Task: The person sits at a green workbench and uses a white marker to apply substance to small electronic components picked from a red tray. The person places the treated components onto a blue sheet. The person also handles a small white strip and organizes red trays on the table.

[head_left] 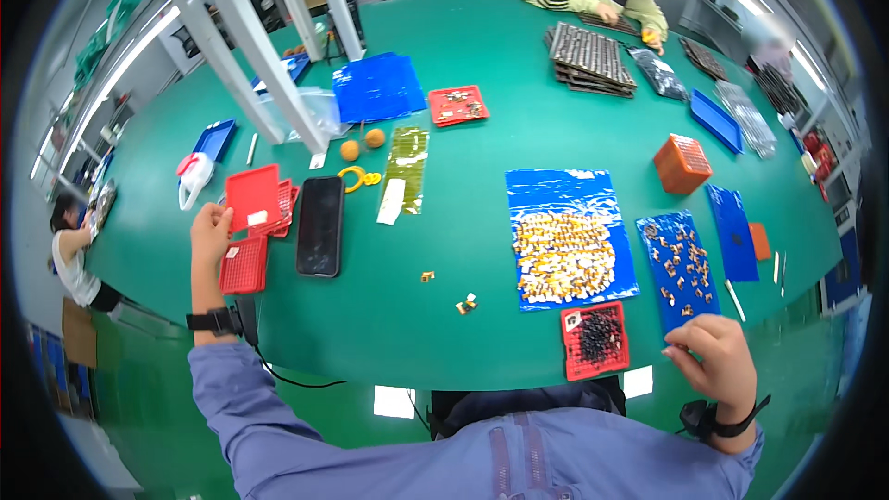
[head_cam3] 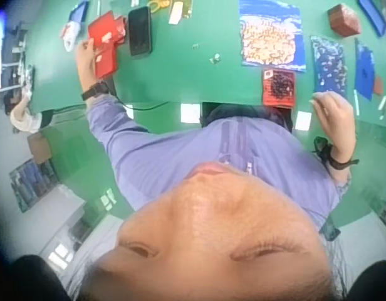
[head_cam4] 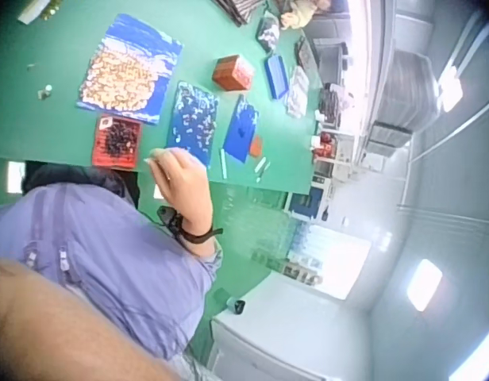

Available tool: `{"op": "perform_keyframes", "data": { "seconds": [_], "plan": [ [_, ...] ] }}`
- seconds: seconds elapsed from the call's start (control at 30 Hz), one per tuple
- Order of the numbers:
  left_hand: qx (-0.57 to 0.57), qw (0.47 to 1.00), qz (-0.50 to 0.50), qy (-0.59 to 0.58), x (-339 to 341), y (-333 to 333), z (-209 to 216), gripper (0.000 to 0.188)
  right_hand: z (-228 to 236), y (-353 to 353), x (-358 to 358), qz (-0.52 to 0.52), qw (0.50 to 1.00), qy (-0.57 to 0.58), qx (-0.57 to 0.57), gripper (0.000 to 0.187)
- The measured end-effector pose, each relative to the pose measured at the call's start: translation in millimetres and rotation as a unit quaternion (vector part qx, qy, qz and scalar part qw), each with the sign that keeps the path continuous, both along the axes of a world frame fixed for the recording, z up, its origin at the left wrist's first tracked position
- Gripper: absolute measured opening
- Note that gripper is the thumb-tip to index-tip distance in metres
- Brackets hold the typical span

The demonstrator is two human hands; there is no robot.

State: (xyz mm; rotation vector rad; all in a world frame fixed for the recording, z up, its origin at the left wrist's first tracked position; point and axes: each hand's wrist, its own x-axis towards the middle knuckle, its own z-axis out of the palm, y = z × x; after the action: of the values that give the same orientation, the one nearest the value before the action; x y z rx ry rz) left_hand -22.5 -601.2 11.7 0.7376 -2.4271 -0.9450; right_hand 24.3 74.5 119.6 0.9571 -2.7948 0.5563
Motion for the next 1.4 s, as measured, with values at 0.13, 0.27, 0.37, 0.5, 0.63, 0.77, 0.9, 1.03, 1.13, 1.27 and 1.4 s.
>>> {"op": "perform_keyframes", "data": {
  "seconds": [0.13,0.27,0.37,0.5,0.63,0.77,0.9,1.03,1.13,1.27,1.4],
  "plan": [
    [-0.177,0.983,0.045,-0.026,-34,-88,-58,0.026,26,-22,-13,0.094,0.995,0.017,-0.011,0.015],
    [-0.249,0.963,0.034,-0.098,-38,-62,-58,0.033,50,-48,-33,0.216,0.973,-0.061,-0.059,0.011],
    [-0.262,0.964,-0.006,-0.046,-16,-2,-17,0.036,64,-72,-56,0.255,0.950,-0.115,-0.140,0.010],
    [-0.166,0.975,-0.138,0.046,6,125,37,0.033,87,-111,-103,0.206,0.937,-0.170,-0.226,0.019],
    [-0.030,0.924,-0.378,0.043,37,218,43,0.037,93,-168,-160,0.293,0.779,-0.353,-0.428,0.018],
    [0.189,0.846,-0.499,0.009,38,271,24,0.058,86,-243,-195,0.326,0.695,-0.377,-0.518,0.017],
    [0.361,0.673,-0.646,-0.019,25,331,11,0.094,75,-294,-232,0.293,0.684,-0.312,-0.590,0.012],
    [0.508,0.520,-0.687,-0.004,26,373,-17,0.106,48,-307,-274,0.139,0.733,-0.265,-0.611,0.016],
    [0.595,0.482,-0.641,-0.048,23,368,-17,0.105,-1,-295,-316,0.023,0.796,-0.296,-0.527,0.022],
    [0.641,0.445,-0.624,-0.039,15,360,-35,0.100,-81,-270,-378,-0.135,0.932,-0.200,-0.271,0.022],
    [0.673,0.477,-0.563,-0.048,18,357,-28,0.109,-130,-261,-399,-0.272,0.931,-0.224,-0.092,0.024]
  ]
}}
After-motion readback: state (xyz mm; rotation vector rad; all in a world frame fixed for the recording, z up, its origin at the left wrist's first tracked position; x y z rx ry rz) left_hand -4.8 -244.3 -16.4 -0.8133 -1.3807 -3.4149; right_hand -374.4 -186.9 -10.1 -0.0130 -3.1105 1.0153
